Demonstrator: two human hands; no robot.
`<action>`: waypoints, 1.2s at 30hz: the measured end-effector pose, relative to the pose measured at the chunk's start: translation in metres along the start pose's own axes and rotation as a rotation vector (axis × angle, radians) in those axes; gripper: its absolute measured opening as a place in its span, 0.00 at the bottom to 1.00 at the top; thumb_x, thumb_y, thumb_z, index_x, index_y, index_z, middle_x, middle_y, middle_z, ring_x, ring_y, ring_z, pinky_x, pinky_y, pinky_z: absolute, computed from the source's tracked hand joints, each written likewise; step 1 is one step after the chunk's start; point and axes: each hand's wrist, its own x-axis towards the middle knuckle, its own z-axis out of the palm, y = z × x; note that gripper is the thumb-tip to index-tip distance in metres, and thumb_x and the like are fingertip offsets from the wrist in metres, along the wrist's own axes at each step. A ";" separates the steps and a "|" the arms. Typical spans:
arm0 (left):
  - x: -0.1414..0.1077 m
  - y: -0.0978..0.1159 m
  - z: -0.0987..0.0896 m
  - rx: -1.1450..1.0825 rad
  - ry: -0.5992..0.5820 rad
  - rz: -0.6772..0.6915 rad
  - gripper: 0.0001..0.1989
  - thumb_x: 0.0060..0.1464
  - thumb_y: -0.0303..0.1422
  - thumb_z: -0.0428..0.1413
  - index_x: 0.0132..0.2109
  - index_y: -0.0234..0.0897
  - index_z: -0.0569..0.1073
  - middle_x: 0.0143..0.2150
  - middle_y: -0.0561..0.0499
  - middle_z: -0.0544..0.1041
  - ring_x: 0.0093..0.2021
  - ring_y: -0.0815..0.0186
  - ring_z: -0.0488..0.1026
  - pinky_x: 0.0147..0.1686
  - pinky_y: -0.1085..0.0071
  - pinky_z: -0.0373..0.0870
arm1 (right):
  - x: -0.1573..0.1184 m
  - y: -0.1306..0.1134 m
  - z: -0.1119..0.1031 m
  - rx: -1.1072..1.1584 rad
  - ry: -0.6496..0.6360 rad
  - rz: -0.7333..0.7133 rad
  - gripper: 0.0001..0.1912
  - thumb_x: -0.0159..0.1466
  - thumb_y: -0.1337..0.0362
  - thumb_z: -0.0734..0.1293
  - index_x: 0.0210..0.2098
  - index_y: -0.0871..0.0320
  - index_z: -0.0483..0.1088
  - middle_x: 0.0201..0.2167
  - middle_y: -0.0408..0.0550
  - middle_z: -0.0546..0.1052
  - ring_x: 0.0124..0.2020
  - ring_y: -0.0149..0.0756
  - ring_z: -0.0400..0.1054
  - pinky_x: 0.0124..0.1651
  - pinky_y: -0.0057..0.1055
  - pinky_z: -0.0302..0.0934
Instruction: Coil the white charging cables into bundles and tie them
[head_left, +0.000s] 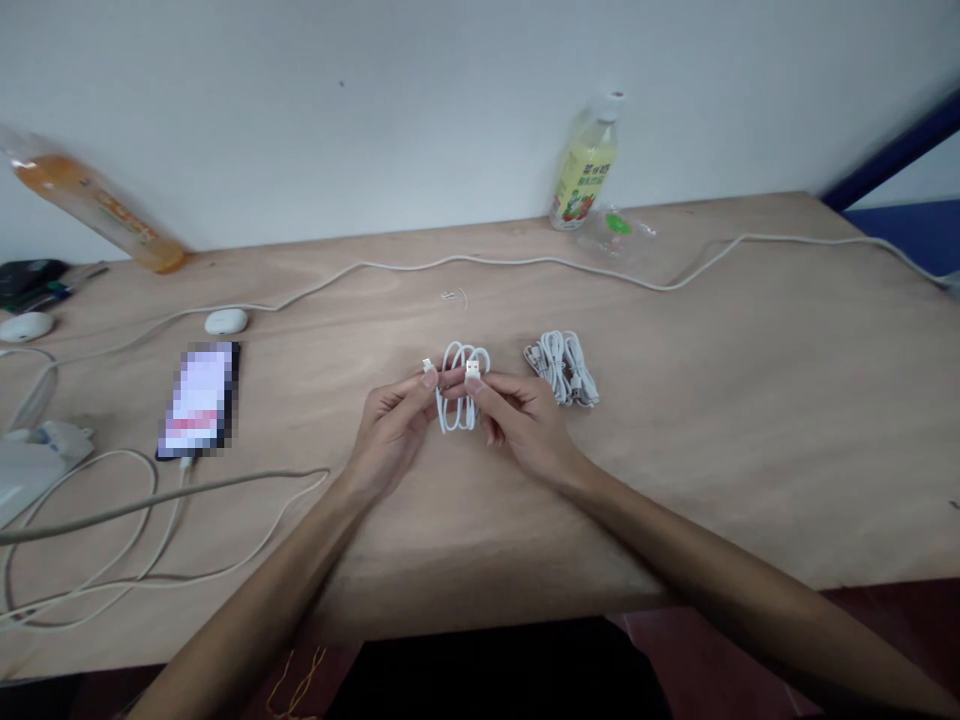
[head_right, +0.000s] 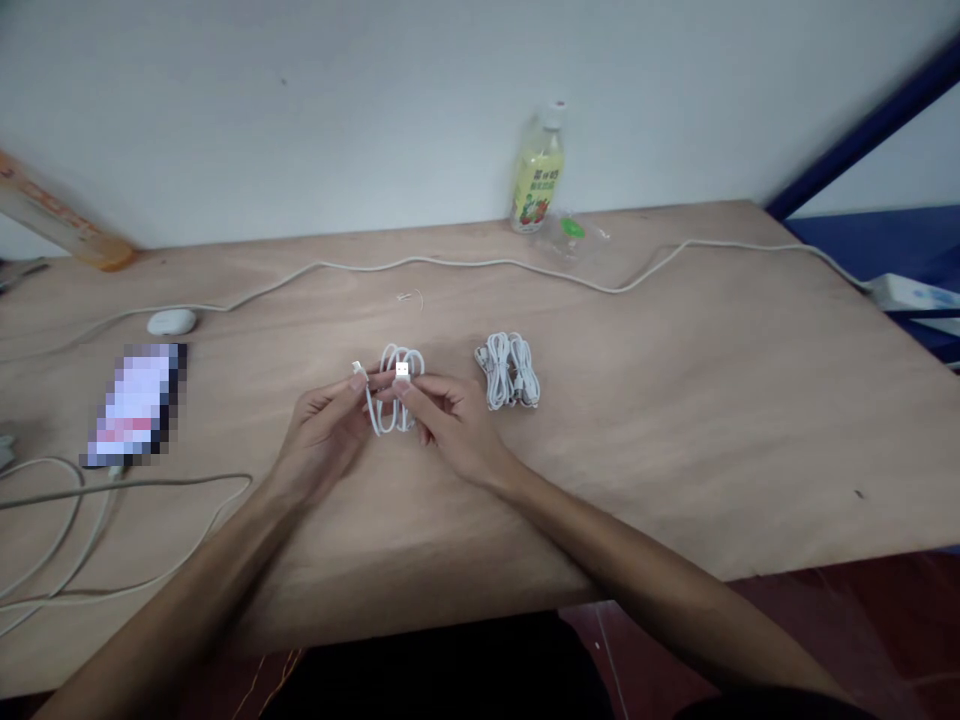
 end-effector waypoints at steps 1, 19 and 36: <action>0.000 0.000 0.000 0.005 -0.015 -0.002 0.19 0.53 0.50 0.75 0.42 0.39 0.91 0.53 0.37 0.89 0.58 0.44 0.83 0.59 0.49 0.80 | 0.000 0.000 0.000 0.002 0.000 0.002 0.24 0.74 0.43 0.68 0.39 0.54 0.86 0.19 0.36 0.66 0.20 0.28 0.57 0.24 0.29 0.55; 0.000 -0.001 -0.001 0.029 -0.024 0.014 0.14 0.53 0.47 0.76 0.38 0.42 0.90 0.49 0.42 0.88 0.59 0.49 0.82 0.63 0.52 0.77 | 0.000 0.002 0.003 0.002 0.009 -0.027 0.28 0.74 0.37 0.66 0.33 0.54 0.80 0.21 0.38 0.68 0.21 0.29 0.59 0.26 0.29 0.58; -0.003 -0.007 -0.002 0.135 0.044 0.079 0.11 0.55 0.46 0.73 0.35 0.44 0.90 0.52 0.43 0.86 0.64 0.47 0.77 0.67 0.51 0.72 | -0.003 0.010 0.002 -0.034 -0.031 -0.069 0.27 0.77 0.40 0.63 0.36 0.55 0.78 0.34 0.44 0.76 0.26 0.29 0.62 0.29 0.29 0.61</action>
